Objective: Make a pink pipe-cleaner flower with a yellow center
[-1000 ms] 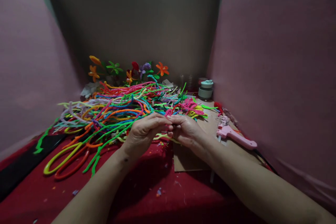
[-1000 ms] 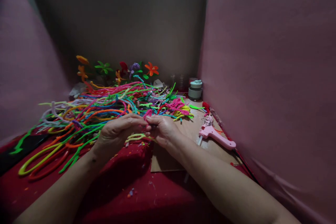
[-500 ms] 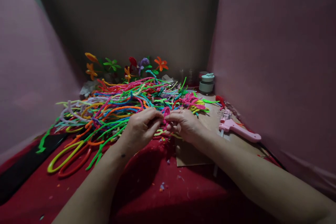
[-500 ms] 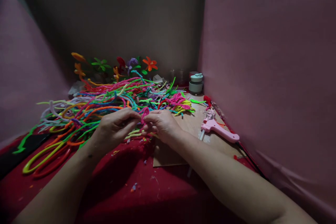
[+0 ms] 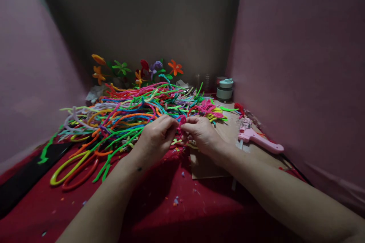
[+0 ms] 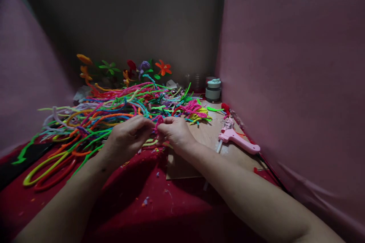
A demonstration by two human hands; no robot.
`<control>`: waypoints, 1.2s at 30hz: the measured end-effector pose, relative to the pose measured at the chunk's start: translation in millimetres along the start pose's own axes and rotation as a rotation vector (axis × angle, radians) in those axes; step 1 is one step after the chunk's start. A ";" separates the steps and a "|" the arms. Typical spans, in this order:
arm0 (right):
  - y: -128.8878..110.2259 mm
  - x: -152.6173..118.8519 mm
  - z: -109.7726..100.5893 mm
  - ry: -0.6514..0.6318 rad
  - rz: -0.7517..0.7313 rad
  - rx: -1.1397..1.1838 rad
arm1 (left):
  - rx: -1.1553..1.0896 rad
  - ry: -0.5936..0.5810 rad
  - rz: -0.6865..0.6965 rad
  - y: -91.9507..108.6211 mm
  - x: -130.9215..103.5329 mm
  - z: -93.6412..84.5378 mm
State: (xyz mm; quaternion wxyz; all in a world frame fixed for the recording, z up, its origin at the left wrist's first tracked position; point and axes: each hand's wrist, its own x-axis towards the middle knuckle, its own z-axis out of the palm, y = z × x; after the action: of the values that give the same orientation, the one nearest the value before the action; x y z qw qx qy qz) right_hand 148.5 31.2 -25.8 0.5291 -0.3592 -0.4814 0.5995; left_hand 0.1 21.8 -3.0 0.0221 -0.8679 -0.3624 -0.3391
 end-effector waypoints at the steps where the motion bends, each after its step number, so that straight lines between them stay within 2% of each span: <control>1: 0.0 -0.4 0.3 0.002 -0.009 -0.022 | 0.011 0.014 -0.010 0.0 -0.8 1.0; 5: -1.9 -2.1 2.1 0.020 -0.002 -0.080 | 0.063 0.058 -0.036 0.6 -4.4 4.6; 11: -0.8 -1.7 1.6 0.036 0.015 -0.087 | 0.111 0.071 0.006 6.8 -6.0 8.9; 16: 4.7 1.8 -0.4 0.040 0.032 -0.030 | 0.186 0.068 0.090 8.0 -8.2 14.9; 20: 2.5 1.1 1.2 0.059 0.058 -0.071 | 0.230 0.071 0.136 7.2 -11.3 21.8; 26: -0.8 0.2 2.1 0.075 0.120 -0.090 | 0.199 -0.048 0.162 14.0 -13.1 23.0; 31: 0.2 3.1 -1.6 0.038 0.178 -0.037 | 0.049 -0.130 0.130 13.0 -13.1 19.4; 34: -2.1 3.3 -3.3 0.005 0.206 0.009 | -0.043 -0.084 0.070 11.1 -11.3 16.0; 36: -4.6 2.1 -3.1 -0.021 0.197 0.044 | -0.124 -0.022 -0.046 11.1 -8.7 12.2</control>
State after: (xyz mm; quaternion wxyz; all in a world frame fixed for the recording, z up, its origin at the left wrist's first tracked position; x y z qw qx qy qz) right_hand 152.4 33.8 -22.1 0.4701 -0.3870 -0.4359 0.6627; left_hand 9.8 11.8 -15.3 -0.0435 -0.8628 -0.3606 -0.3517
